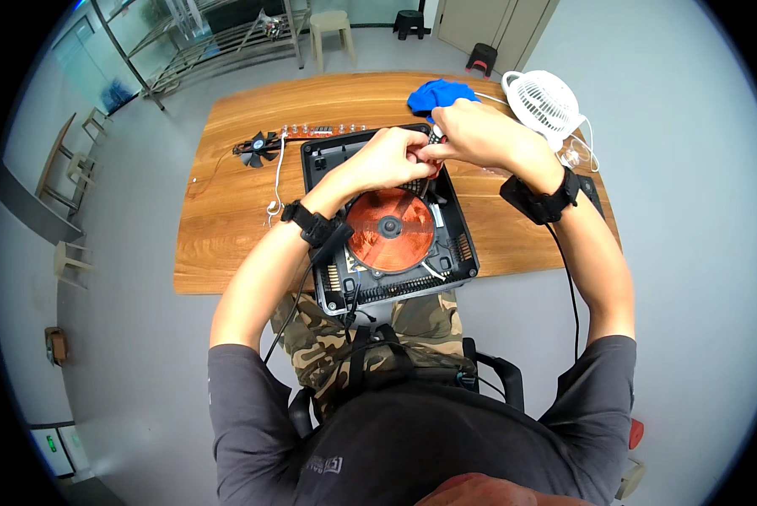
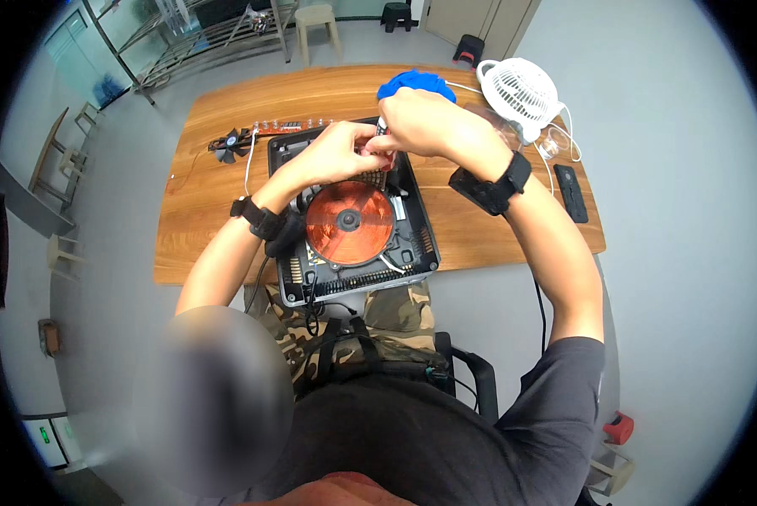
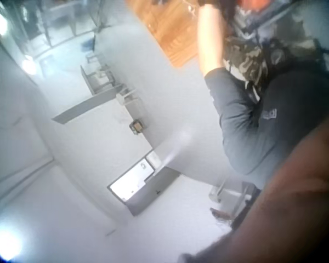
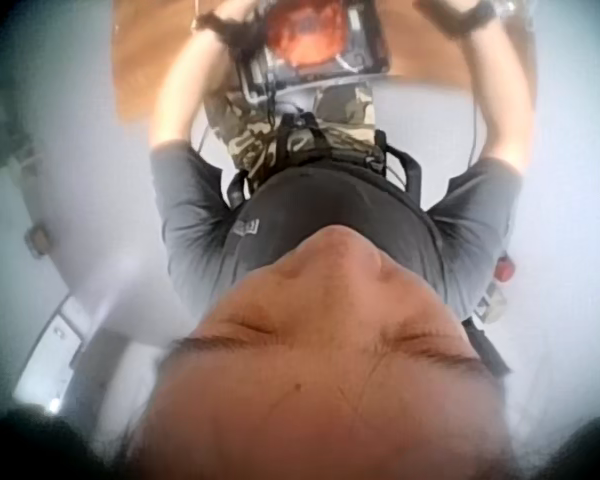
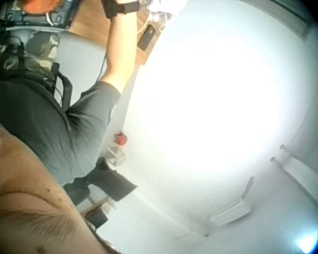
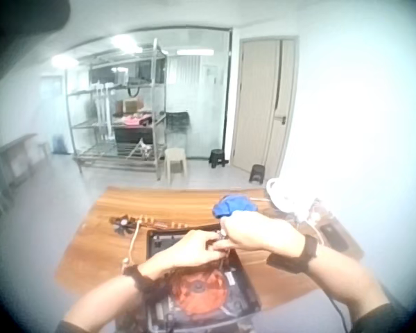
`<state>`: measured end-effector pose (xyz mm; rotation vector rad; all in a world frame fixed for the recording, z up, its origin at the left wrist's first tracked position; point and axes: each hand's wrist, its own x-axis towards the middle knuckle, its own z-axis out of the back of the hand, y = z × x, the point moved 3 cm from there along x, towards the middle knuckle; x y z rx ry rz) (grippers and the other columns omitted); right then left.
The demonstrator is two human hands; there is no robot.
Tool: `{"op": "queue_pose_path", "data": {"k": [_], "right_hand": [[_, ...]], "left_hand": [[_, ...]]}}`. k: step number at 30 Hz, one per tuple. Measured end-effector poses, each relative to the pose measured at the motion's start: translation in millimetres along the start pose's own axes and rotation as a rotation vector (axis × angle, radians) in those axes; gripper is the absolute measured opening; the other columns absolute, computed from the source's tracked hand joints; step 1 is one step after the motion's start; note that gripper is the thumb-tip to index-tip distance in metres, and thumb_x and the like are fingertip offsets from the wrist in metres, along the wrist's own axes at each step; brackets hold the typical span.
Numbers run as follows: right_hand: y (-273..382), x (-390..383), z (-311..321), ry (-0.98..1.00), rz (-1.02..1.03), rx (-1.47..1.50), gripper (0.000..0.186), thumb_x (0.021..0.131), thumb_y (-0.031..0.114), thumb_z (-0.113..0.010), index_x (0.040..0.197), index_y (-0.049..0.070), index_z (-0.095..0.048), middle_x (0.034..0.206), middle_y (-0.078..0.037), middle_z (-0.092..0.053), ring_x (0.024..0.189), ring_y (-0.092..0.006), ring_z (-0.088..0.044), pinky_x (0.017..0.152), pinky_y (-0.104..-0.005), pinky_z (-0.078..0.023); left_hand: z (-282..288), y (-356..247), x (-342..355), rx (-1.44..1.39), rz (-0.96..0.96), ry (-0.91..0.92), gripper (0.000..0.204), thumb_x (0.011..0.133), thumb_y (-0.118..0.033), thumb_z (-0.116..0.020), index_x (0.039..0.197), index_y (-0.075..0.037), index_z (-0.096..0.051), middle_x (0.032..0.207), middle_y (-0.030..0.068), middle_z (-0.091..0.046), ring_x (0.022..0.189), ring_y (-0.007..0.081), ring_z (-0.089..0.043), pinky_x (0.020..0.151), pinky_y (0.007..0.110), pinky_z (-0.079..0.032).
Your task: The person uses a screwdriver to remove screws from a disassembled electronic device with a copper-colored circular component. They manipulate internal wires and parts, then place a small orange circuit board on top of the device.
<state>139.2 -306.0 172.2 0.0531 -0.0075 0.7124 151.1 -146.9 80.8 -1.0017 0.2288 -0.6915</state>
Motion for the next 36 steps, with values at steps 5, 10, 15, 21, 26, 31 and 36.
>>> {"op": "queue_pose_path", "data": {"k": [5, 10, 15, 21, 26, 31, 36], "right_hand": [[6.2, 3.5, 4.3, -0.024, -0.073, -0.132, 0.062, 0.089, 0.052, -0.076, 0.068, -0.006, -0.067, 0.063, -0.022, -0.067, 0.067, -0.0419, -0.07, 0.067, -0.0478, -0.058], [15.0, -17.3, 12.3, -0.092, 0.073, -0.063, 0.041, 0.089, 0.037, -0.079, 0.098, -0.002, -0.07, 0.075, -0.019, -0.071, 0.076, -0.0409, -0.072, 0.071, -0.0486, -0.058], [12.5, -8.7, 10.2, 0.051, -0.002, 0.018, 0.038, 0.088, 0.03, -0.082, 0.103, -0.002, -0.068, 0.076, -0.021, -0.067, 0.082, -0.0411, -0.071, 0.072, -0.0491, -0.055], [2.2, -4.1, 8.8, -0.079, 0.005, -0.066, 0.054, 0.085, 0.05, -0.079, 0.073, -0.002, -0.069, 0.064, -0.02, -0.065, 0.064, -0.0395, -0.067, 0.065, -0.0485, -0.055], [2.9, -6.4, 10.0, 0.03, -0.062, -0.089, 0.045, 0.088, 0.043, -0.078, 0.089, -0.001, -0.071, 0.074, -0.019, -0.071, 0.068, -0.0385, -0.069, 0.068, -0.0482, -0.057], [-4.4, -19.1, 8.4, -0.073, 0.152, 0.123, 0.039, 0.086, 0.027, -0.079, 0.108, -0.002, -0.066, 0.082, -0.022, -0.073, 0.079, -0.0421, -0.073, 0.068, -0.0499, -0.057], [2.4, -11.1, 4.3, 0.056, 0.037, 0.126, 0.041, 0.093, 0.03, -0.078, 0.109, -0.005, -0.062, 0.089, -0.024, -0.073, 0.087, -0.0403, -0.073, 0.074, -0.0472, -0.057]], "left_hand": [[-9.2, -6.6, 3.7, 0.033, -0.095, -0.105, 0.029, 0.086, -0.026, -0.086, 0.097, -0.001, -0.075, 0.089, 0.0078, -0.079, 0.081, 0.0112, -0.07, 0.078, 0.032, -0.056], [3.1, -29.9, -8.0, 0.169, 0.005, -0.01, 0.028, 0.09, -0.025, -0.083, 0.099, 0.001, -0.075, 0.09, 0.0127, -0.079, 0.079, 0.019, -0.073, 0.077, 0.037, -0.056], [3.2, -10.4, -1.9, 0.089, -0.064, 0.036, 0.029, 0.089, -0.026, -0.084, 0.101, -0.001, -0.076, 0.088, 0.0123, -0.078, 0.081, 0.0172, -0.071, 0.077, 0.037, -0.055], [2.5, -17.1, 5.8, 0.09, -0.091, 0.002, 0.027, 0.087, -0.022, -0.086, 0.103, -0.003, -0.076, 0.094, 0.0104, -0.08, 0.086, 0.0156, -0.074, 0.081, 0.035, -0.057], [0.0, -22.2, 7.6, 0.098, -0.12, -0.021, 0.029, 0.084, -0.024, -0.086, 0.1, -0.002, -0.077, 0.087, 0.0112, -0.08, 0.084, 0.0245, -0.078, 0.08, 0.036, -0.058], [-0.5, -21.2, 8.5, 0.179, -0.118, 0.012, 0.03, 0.087, -0.026, -0.084, 0.098, 0.0, -0.078, 0.082, 0.0151, -0.077, 0.079, 0.0248, -0.076, 0.074, 0.039, -0.056], [6.2, -25.5, 3.1, 0.152, -0.036, 0.073, 0.03, 0.089, -0.027, -0.083, 0.094, 0.001, -0.075, 0.077, 0.0114, -0.074, 0.071, 0.0176, -0.068, 0.07, 0.037, -0.054]]}}
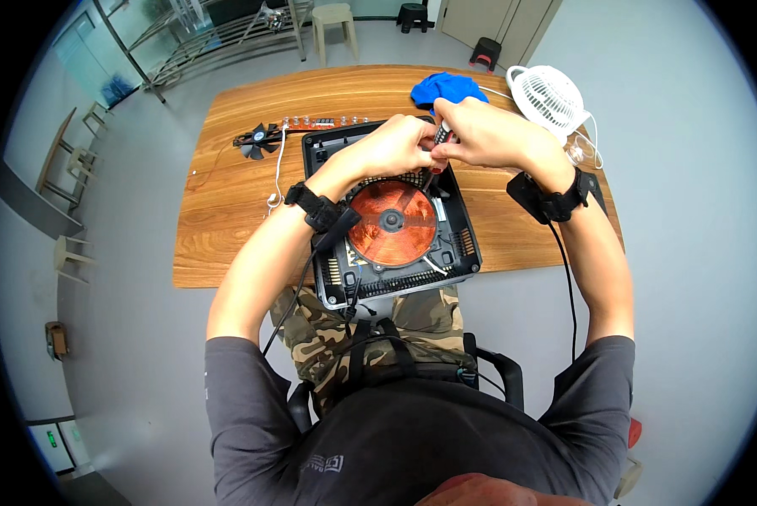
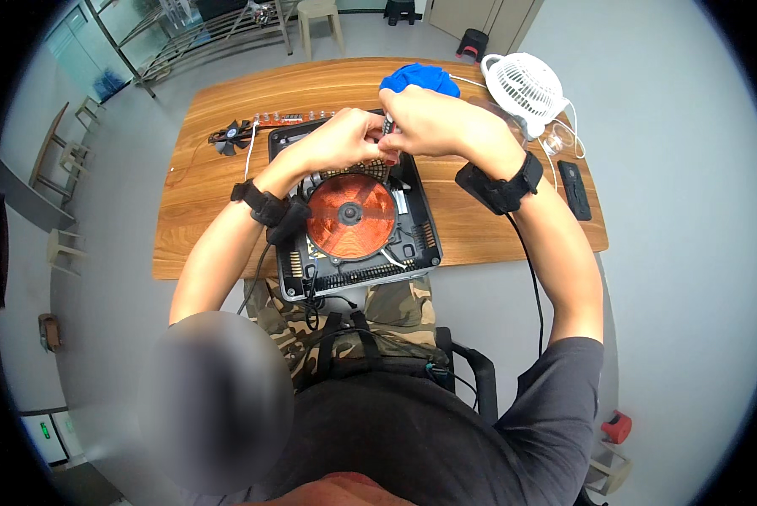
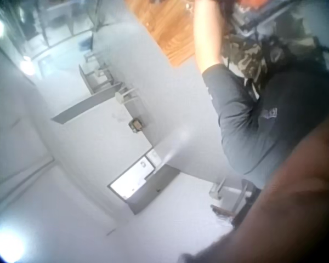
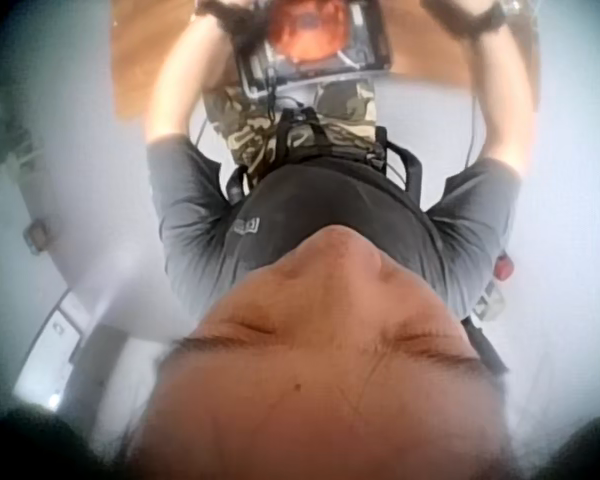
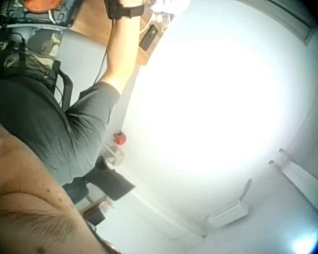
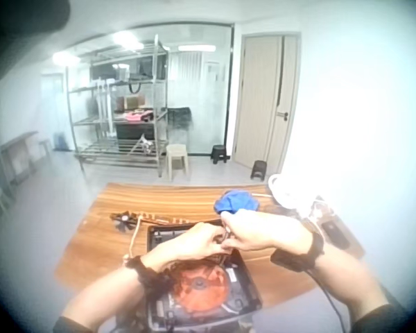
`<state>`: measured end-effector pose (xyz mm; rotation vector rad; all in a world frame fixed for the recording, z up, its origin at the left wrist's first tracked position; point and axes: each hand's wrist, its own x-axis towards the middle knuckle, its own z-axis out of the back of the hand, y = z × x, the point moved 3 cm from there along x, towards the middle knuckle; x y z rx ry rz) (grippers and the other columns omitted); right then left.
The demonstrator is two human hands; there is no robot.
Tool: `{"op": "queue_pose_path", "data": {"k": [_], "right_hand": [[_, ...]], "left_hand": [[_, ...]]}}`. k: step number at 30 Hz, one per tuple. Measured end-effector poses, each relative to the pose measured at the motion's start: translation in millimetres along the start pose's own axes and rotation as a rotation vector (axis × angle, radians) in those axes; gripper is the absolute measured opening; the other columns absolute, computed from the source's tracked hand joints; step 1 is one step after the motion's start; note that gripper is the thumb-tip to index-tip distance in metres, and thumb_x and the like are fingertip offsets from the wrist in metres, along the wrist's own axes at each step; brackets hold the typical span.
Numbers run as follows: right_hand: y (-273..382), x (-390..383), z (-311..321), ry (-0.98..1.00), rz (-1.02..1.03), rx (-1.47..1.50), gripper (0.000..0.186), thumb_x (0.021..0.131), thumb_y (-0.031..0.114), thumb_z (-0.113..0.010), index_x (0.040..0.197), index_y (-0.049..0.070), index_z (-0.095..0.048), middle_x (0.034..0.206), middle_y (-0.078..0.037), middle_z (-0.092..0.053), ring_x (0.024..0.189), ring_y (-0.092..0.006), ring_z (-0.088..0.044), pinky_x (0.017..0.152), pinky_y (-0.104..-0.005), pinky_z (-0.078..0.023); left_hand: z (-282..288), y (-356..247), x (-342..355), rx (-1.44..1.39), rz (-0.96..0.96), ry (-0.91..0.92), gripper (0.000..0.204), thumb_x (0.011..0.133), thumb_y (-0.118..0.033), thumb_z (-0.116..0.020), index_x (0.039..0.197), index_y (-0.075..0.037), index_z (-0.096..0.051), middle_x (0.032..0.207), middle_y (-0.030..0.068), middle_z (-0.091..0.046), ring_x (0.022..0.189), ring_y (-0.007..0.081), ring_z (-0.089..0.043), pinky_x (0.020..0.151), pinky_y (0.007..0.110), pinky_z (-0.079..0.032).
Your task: The person uses a screwdriver to remove screws from a disassembled electronic device with a copper-colored circular component. They manipulate internal wires and parts, then place a small orange circuit board on top of the device.
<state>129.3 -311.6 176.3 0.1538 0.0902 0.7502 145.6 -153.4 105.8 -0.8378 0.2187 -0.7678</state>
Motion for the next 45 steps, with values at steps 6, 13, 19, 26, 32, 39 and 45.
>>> {"op": "queue_pose_path", "data": {"k": [6, 13, 19, 26, 32, 39, 45], "right_hand": [[9.3, 7.2, 6.5, 0.098, -0.195, 0.03, 0.05, 0.092, 0.043, -0.075, 0.079, -0.005, -0.072, 0.065, -0.023, -0.069, 0.068, -0.036, -0.075, 0.063, -0.044, -0.059], [4.1, -6.2, 12.2, -0.006, 0.011, -0.148, 0.048, 0.091, 0.045, -0.075, 0.104, 0.0, -0.067, 0.077, -0.022, -0.071, 0.078, -0.041, -0.072, 0.07, -0.0479, -0.057], [1.6, -6.4, 11.1, 0.007, 0.052, -0.089, 0.046, 0.092, 0.043, -0.075, 0.099, -0.003, -0.067, 0.078, -0.023, -0.07, 0.078, -0.0411, -0.071, 0.072, -0.0478, -0.055], [1.5, -1.2, 5.4, -0.033, -0.044, -0.074, 0.058, 0.091, 0.051, -0.072, 0.079, -0.005, -0.067, 0.068, -0.024, -0.066, 0.066, -0.0413, -0.068, 0.065, -0.0473, -0.056], [7.3, -4.2, 1.0, -0.128, -0.052, -0.1, 0.071, 0.092, 0.063, -0.069, 0.073, -0.005, -0.067, 0.064, -0.023, -0.065, 0.064, -0.0412, -0.068, 0.065, -0.0463, -0.057], [1.2, -10.5, -6.6, -0.215, -0.084, -0.205, 0.075, 0.092, 0.069, -0.066, 0.069, -0.003, -0.068, 0.065, -0.022, -0.067, 0.068, -0.0415, -0.071, 0.067, -0.0472, -0.058], [6.8, -21.9, -11.6, -0.276, -0.086, -0.088, 0.063, 0.091, 0.062, -0.073, 0.087, -0.001, -0.07, 0.076, -0.022, -0.072, 0.077, -0.0413, -0.074, 0.07, -0.0473, -0.059]], "left_hand": [[-8.9, 6.0, 0.3, -0.036, -0.076, -0.139, 0.031, 0.084, -0.023, -0.089, 0.1, -0.001, -0.074, 0.087, 0.0113, -0.079, 0.078, 0.0157, -0.07, 0.078, 0.035, -0.055], [-5.1, 1.2, -1.9, -0.062, 0.061, -0.01, 0.024, 0.085, -0.023, -0.087, 0.098, -0.005, -0.077, 0.085, 0.0069, -0.079, 0.074, 0.0126, -0.068, 0.072, 0.034, -0.054], [-7.5, 5.7, 2.3, -0.123, 0.036, 0.061, 0.02, 0.092, -0.022, -0.081, 0.097, -0.004, -0.076, 0.082, 0.0013, -0.073, 0.057, 0.0078, -0.059, 0.053, 0.027, -0.05], [-11.1, 9.9, -5.7, -0.279, 0.101, 0.098, 0.02, 0.094, -0.02, -0.078, 0.104, -0.003, -0.075, 0.084, 0.0006, -0.072, 0.06, 0.0071, -0.061, 0.055, 0.027, -0.052], [-14.1, 10.5, -8.7, -0.233, 0.066, 0.065, 0.018, 0.093, -0.016, -0.076, 0.105, -0.003, -0.074, 0.084, 0.0019, -0.072, 0.062, 0.0101, -0.065, 0.059, 0.029, -0.054], [-18.4, 8.3, -14.0, 0.008, -0.064, -0.025, 0.029, 0.09, -0.015, -0.075, 0.118, -0.004, -0.073, 0.096, 0.0121, -0.076, 0.08, 0.0222, -0.073, 0.078, 0.037, -0.059], [-26.2, 45.5, -38.3, 0.542, 0.126, 0.163, 0.042, 0.092, -0.033, -0.076, 0.127, -0.011, -0.073, 0.123, 0.015, -0.071, 0.12, 0.036, -0.066, 0.102, 0.048, -0.054]]}}
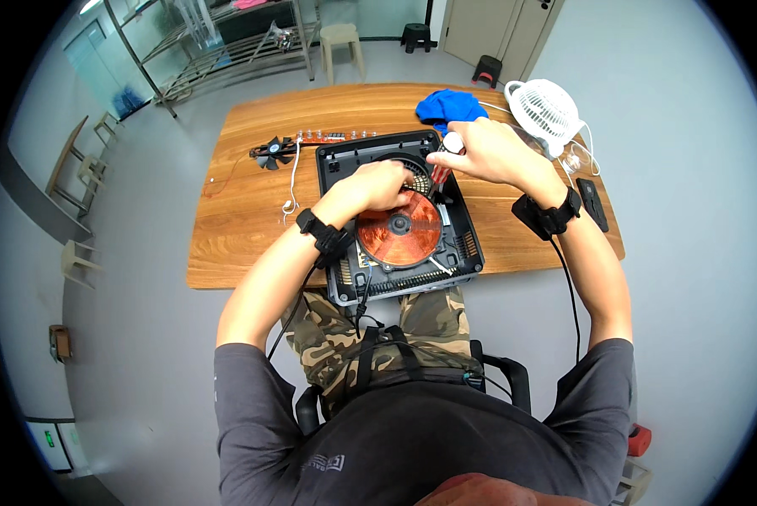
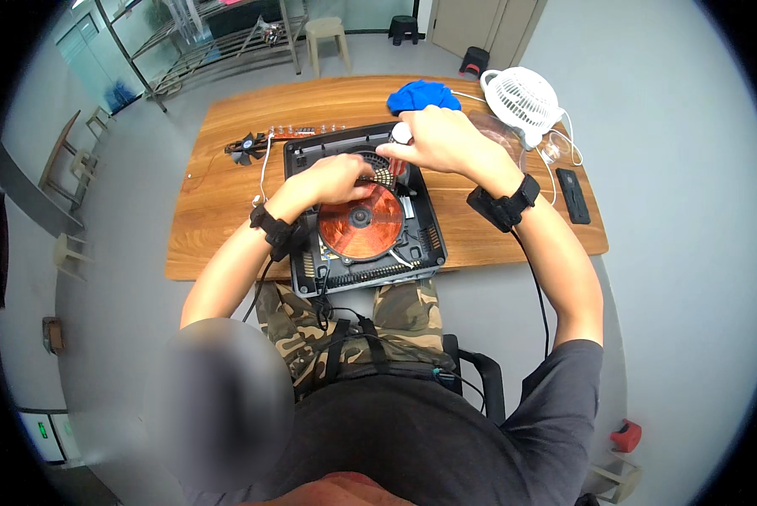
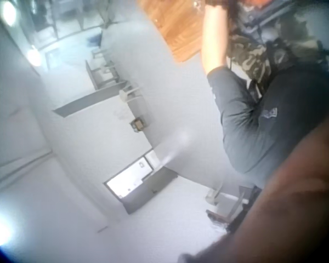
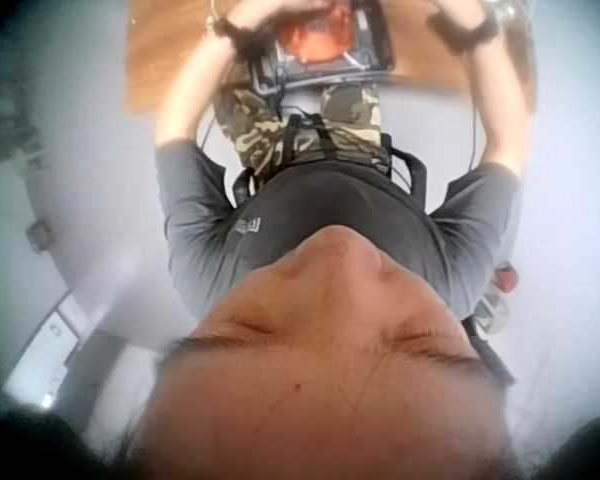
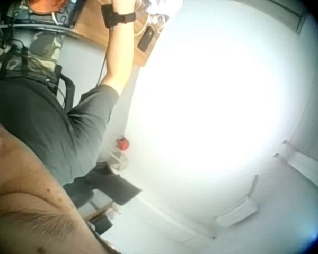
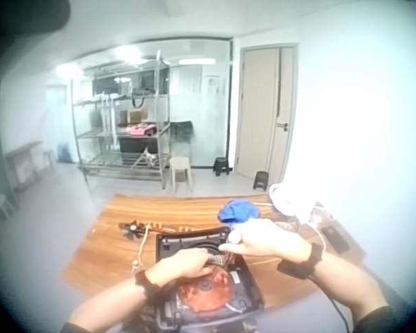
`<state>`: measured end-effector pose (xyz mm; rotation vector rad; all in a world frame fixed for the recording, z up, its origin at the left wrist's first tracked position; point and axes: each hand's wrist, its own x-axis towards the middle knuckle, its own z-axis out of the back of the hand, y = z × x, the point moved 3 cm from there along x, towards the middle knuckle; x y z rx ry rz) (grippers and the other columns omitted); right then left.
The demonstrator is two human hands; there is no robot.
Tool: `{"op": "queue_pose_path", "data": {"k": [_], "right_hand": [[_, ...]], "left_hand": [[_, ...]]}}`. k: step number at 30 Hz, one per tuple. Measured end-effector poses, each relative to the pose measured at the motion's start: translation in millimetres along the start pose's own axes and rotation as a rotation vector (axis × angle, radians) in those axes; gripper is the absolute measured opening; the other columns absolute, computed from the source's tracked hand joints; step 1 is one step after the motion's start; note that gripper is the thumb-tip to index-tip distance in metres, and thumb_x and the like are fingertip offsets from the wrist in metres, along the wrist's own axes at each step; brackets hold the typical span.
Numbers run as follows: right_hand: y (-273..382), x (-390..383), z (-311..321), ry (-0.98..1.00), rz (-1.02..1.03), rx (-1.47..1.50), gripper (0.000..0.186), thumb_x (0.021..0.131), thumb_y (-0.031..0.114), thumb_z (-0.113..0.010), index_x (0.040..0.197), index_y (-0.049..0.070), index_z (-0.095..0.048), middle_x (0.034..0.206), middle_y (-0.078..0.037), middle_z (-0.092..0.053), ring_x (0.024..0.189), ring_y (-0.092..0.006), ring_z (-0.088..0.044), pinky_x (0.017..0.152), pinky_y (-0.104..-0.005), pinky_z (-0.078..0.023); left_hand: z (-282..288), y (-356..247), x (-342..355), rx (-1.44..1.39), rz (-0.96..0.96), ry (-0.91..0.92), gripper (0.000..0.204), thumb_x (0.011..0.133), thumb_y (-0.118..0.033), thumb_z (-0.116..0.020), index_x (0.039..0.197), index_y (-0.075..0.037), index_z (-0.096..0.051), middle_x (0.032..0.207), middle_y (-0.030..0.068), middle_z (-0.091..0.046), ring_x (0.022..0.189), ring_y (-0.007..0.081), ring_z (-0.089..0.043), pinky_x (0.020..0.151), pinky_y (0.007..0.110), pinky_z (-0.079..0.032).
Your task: The person uses a screwdriver to remove screws from a disassembled electronic device with a copper-colored circular component. They manipulate internal wires and parts, then place a small orange circuit board on top of the device.
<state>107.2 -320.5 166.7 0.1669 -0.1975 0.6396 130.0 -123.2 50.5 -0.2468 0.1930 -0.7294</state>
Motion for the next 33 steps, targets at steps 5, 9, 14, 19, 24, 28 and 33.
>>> {"op": "queue_pose_path", "data": {"k": [5, 9, 14, 19, 24, 28, 33], "right_hand": [[0.9, 5.5, -1.5, 0.044, -0.01, 0.091, 0.055, 0.09, 0.053, -0.077, 0.097, -0.002, -0.07, 0.08, -0.024, -0.073, 0.079, -0.0416, -0.075, 0.072, -0.0473, -0.059], [-1.0, 7.9, -0.8, 0.032, 0.025, 0.103, 0.048, 0.093, 0.047, -0.075, 0.104, 0.0, -0.069, 0.079, -0.022, -0.073, 0.078, -0.0406, -0.073, 0.072, -0.0465, -0.057], [-6.0, 2.4, 1.4, 0.069, -0.018, 0.138, 0.045, 0.094, 0.044, -0.074, 0.107, 0.001, -0.069, 0.082, -0.022, -0.073, 0.081, -0.0414, -0.073, 0.074, -0.0478, -0.057], [-0.7, 6.6, 6.7, 0.134, -0.028, 0.064, 0.047, 0.095, 0.045, -0.072, 0.111, 0.001, -0.069, 0.081, -0.022, -0.073, 0.085, -0.0416, -0.073, 0.077, -0.0494, -0.056], [3.4, 13.5, 5.6, 0.18, 0.011, 0.038, 0.052, 0.094, 0.046, -0.073, 0.117, -0.001, -0.068, 0.083, -0.022, -0.073, 0.086, -0.0417, -0.073, 0.08, -0.0498, -0.056], [3.7, 9.9, 5.9, 0.163, -0.002, 0.024, 0.051, 0.094, 0.047, -0.073, 0.116, 0.001, -0.069, 0.084, -0.022, -0.074, 0.088, -0.0421, -0.073, 0.081, -0.0499, -0.057], [-1.0, 10.7, 10.1, 0.113, -0.039, 0.121, 0.047, 0.096, 0.045, -0.071, 0.114, 0.002, -0.069, 0.089, -0.021, -0.076, 0.092, -0.0424, -0.074, 0.082, -0.049, -0.058]], "left_hand": [[-12.5, 5.9, -8.1, -0.01, 0.022, 0.023, 0.044, 0.093, -0.028, -0.075, 0.131, -0.008, -0.071, 0.124, 0.017, -0.072, 0.12, 0.0374, -0.067, 0.102, 0.048, -0.055], [-20.4, 16.5, -4.9, -0.041, 0.026, 0.02, 0.041, 0.094, -0.022, -0.072, 0.132, -0.008, -0.073, 0.12, 0.0198, -0.075, 0.114, 0.0383, -0.07, 0.099, 0.047, -0.056], [-22.2, 12.3, -2.1, -0.075, 0.09, 0.045, 0.037, 0.097, -0.024, -0.068, 0.131, -0.012, -0.074, 0.118, 0.0192, -0.076, 0.112, 0.0385, -0.071, 0.097, 0.047, -0.057], [-21.7, 9.9, -2.2, -0.025, 0.11, 0.053, 0.033, 0.099, -0.023, -0.064, 0.128, -0.013, -0.076, 0.113, 0.0194, -0.077, 0.108, 0.0392, -0.072, 0.094, 0.049, -0.058], [-17.8, 3.1, -1.6, 0.022, 0.126, 0.076, 0.032, 0.099, -0.022, -0.062, 0.126, -0.014, -0.076, 0.109, 0.0218, -0.076, 0.105, 0.04, -0.072, 0.092, 0.051, -0.058], [-18.9, 3.1, -2.0, 0.007, 0.152, 0.072, 0.033, 0.099, -0.022, -0.062, 0.127, -0.014, -0.076, 0.11, 0.0219, -0.076, 0.106, 0.0404, -0.072, 0.094, 0.051, -0.058], [-22.2, 4.8, 6.4, 0.01, 0.15, 0.051, 0.032, 0.098, -0.022, -0.062, 0.124, -0.012, -0.078, 0.111, 0.0222, -0.076, 0.108, 0.0401, -0.072, 0.096, 0.049, -0.057]]}}
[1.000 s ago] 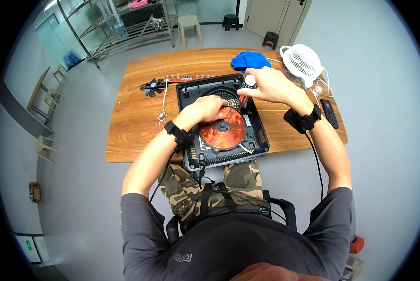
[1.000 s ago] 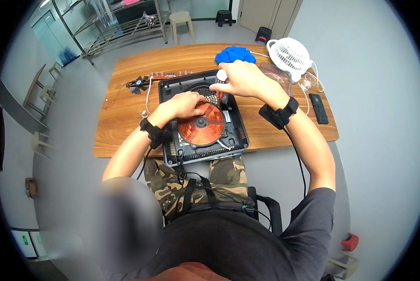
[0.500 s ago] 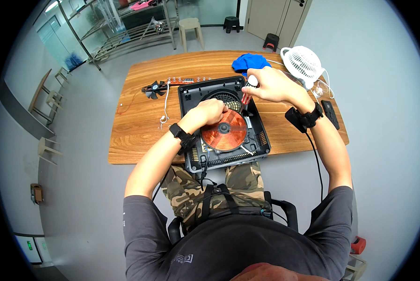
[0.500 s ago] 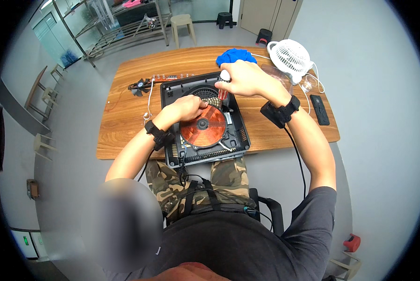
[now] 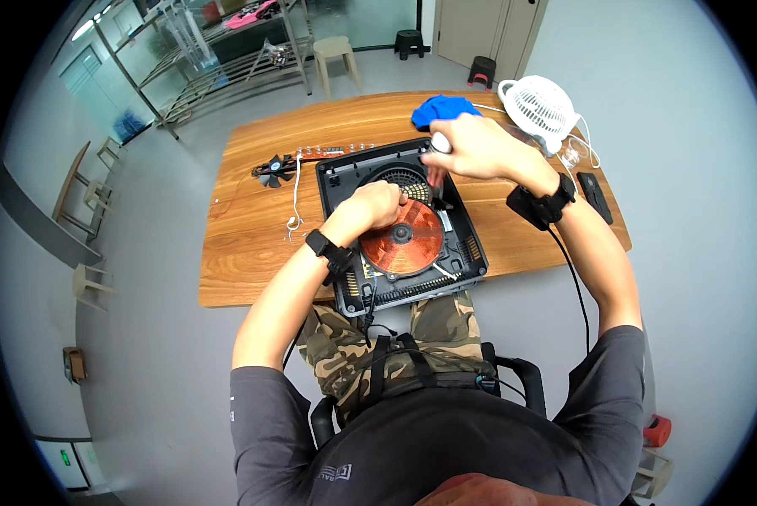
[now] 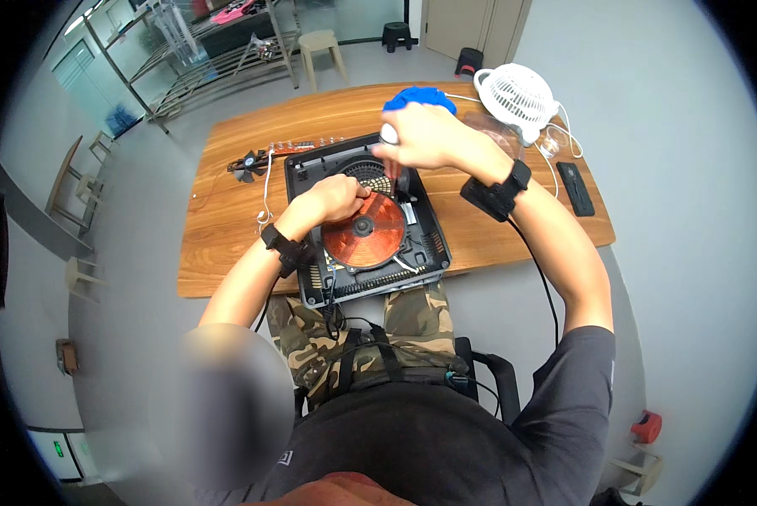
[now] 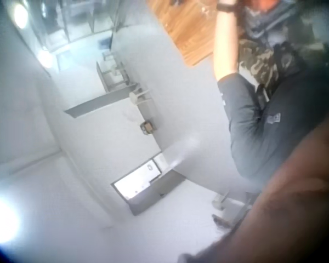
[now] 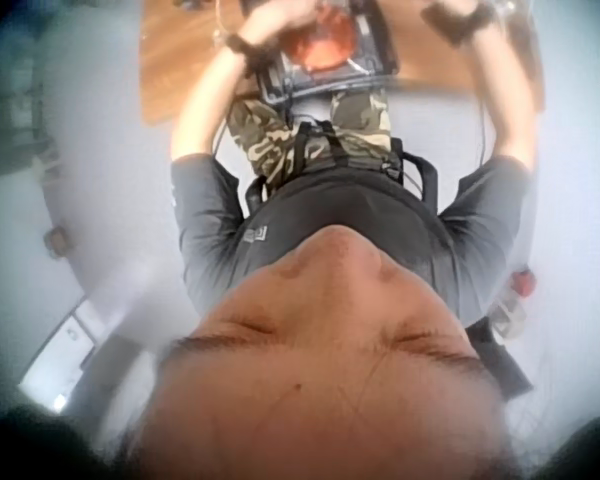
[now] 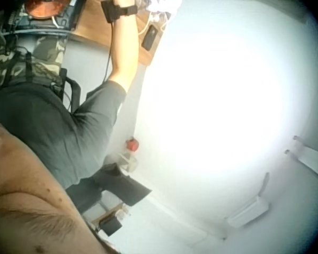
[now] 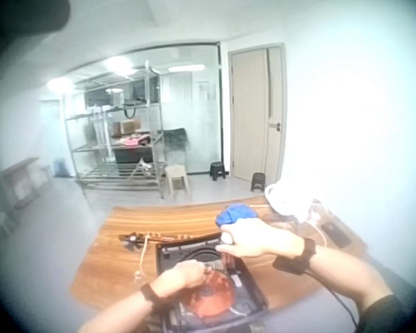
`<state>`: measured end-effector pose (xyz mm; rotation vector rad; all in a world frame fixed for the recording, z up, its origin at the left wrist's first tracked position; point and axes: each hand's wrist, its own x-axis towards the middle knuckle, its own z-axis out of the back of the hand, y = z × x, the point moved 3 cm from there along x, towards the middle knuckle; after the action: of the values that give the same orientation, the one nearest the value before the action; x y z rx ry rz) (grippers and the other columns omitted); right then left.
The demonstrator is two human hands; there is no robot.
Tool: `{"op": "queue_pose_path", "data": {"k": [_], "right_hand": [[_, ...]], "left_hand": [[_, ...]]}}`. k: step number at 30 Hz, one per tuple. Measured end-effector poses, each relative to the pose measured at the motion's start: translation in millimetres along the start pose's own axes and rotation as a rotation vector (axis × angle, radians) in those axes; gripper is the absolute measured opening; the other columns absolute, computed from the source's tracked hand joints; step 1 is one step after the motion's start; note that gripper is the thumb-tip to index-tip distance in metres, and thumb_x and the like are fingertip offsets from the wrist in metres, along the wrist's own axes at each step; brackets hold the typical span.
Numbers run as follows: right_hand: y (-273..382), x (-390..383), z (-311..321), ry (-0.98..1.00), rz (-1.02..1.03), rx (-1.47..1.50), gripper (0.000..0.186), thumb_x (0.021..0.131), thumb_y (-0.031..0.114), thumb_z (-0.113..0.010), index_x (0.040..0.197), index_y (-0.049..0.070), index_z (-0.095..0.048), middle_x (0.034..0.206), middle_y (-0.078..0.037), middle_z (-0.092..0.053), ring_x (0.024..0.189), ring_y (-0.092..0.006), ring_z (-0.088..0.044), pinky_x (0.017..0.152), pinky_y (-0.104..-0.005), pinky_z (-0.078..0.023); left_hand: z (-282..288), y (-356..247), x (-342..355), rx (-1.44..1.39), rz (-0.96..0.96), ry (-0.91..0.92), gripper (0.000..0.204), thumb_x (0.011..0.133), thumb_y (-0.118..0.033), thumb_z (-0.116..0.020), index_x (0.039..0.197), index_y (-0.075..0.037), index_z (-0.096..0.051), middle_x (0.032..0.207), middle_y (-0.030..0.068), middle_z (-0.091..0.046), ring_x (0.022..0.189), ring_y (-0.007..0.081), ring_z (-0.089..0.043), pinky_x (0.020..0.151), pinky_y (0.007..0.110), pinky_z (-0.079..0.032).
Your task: The person uses a screwdriver to remove screws from a disassembled electronic device with a copper-colored circular component. They manipulate internal wires and parts, then place a small orange circuit board on top of the device.
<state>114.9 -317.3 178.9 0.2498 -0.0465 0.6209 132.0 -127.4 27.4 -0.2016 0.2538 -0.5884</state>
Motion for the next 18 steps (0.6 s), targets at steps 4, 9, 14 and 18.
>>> {"op": "queue_pose_path", "data": {"k": [4, 9, 14, 18], "right_hand": [[34.1, 9.6, 27.7, -0.097, 0.053, -0.032, 0.047, 0.096, 0.044, -0.071, 0.109, -0.001, -0.068, 0.083, -0.02, -0.076, 0.086, -0.0426, -0.074, 0.08, -0.0467, -0.059], [4.3, -6.8, 31.1, -0.162, 0.069, 0.02, 0.036, 0.099, 0.036, -0.069, 0.109, 0.001, -0.07, 0.087, -0.018, -0.078, 0.082, -0.0381, -0.076, 0.08, -0.0419, -0.06], [-33.7, -74.7, 26.1, -0.223, -0.058, 0.159, 0.03, 0.098, 0.024, -0.071, 0.114, -0.001, -0.071, 0.099, -0.02, -0.077, 0.091, -0.0357, -0.076, 0.082, -0.0392, -0.059], [-72.3, -132.8, -12.2, -0.371, -0.129, 0.037, 0.035, 0.094, 0.018, -0.075, 0.122, -0.002, -0.071, 0.104, -0.022, -0.075, 0.094, -0.0371, -0.074, 0.083, -0.0411, -0.058]], "left_hand": [[-0.4, 12.8, -4.4, -0.017, -0.051, 0.009, 0.033, 0.097, -0.021, -0.063, 0.125, -0.01, -0.077, 0.113, 0.0208, -0.076, 0.109, 0.0394, -0.071, 0.098, 0.048, -0.056], [-0.5, 11.9, -1.4, -0.038, -0.077, -0.006, 0.032, 0.099, -0.02, -0.063, 0.126, -0.008, -0.076, 0.116, 0.0207, -0.075, 0.109, 0.0391, -0.071, 0.098, 0.047, -0.056], [-2.7, 14.9, -5.1, -0.021, -0.065, -0.023, 0.033, 0.098, -0.018, -0.061, 0.127, -0.015, -0.077, 0.115, 0.019, -0.076, 0.11, 0.0387, -0.071, 0.097, 0.047, -0.058], [-3.2, 18.2, 3.4, -0.078, -0.089, -0.009, 0.033, 0.097, -0.015, -0.062, 0.126, -0.015, -0.077, 0.117, 0.0181, -0.076, 0.113, 0.0373, -0.071, 0.099, 0.046, -0.057]]}}
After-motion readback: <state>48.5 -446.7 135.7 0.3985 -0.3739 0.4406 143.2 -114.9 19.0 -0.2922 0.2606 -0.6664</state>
